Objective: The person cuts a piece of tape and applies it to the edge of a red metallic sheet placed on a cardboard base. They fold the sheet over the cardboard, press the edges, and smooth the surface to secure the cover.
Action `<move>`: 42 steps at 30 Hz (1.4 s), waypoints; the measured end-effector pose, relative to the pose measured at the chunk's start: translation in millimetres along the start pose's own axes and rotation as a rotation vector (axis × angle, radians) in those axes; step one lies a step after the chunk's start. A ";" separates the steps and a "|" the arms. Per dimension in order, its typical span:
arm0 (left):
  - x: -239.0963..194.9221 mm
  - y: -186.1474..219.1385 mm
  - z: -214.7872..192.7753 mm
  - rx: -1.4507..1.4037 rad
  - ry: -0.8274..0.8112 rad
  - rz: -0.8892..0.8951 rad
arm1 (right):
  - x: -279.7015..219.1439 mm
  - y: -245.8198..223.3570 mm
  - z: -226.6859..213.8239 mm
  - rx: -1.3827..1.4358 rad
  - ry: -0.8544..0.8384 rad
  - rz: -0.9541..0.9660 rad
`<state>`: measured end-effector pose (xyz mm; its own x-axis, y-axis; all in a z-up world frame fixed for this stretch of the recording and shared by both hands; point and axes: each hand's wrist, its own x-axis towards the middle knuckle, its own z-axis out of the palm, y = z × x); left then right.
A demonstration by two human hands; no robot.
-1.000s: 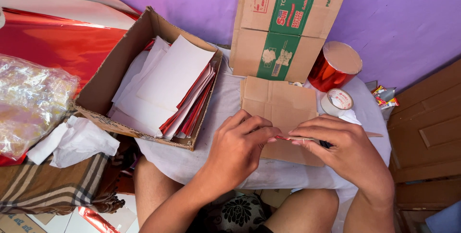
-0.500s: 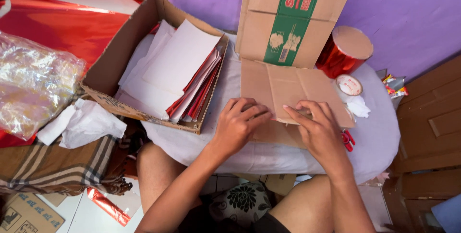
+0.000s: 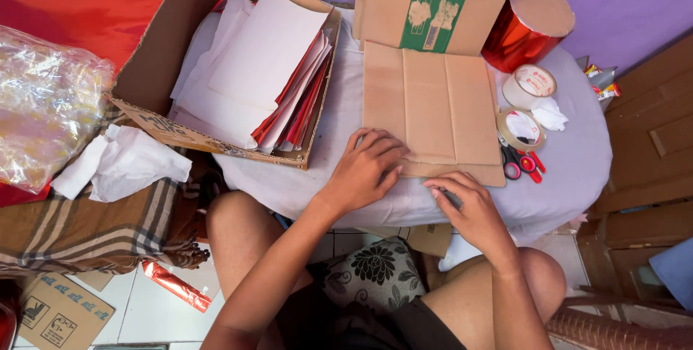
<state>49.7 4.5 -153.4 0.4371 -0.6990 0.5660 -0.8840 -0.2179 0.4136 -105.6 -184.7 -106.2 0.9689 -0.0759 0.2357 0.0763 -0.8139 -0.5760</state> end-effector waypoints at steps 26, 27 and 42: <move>-6.1 0.0 9.9 0.078 -0.109 -0.061 | -13.5 5.4 10.7 0.028 -0.036 -0.116; -6.2 -0.4 12.0 0.064 -0.121 -0.064 | -14.5 5.9 10.6 0.023 -0.045 -0.122; -2.5 -9.6 2.8 -0.155 0.238 -0.152 | -0.9 -65.6 -54.7 0.022 -0.282 -0.151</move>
<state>56.7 6.5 -160.8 0.6047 -0.4838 0.6326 -0.7779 -0.1883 0.5995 -124.3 -162.7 -25.8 0.9730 0.2100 0.0953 0.2263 -0.7907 -0.5688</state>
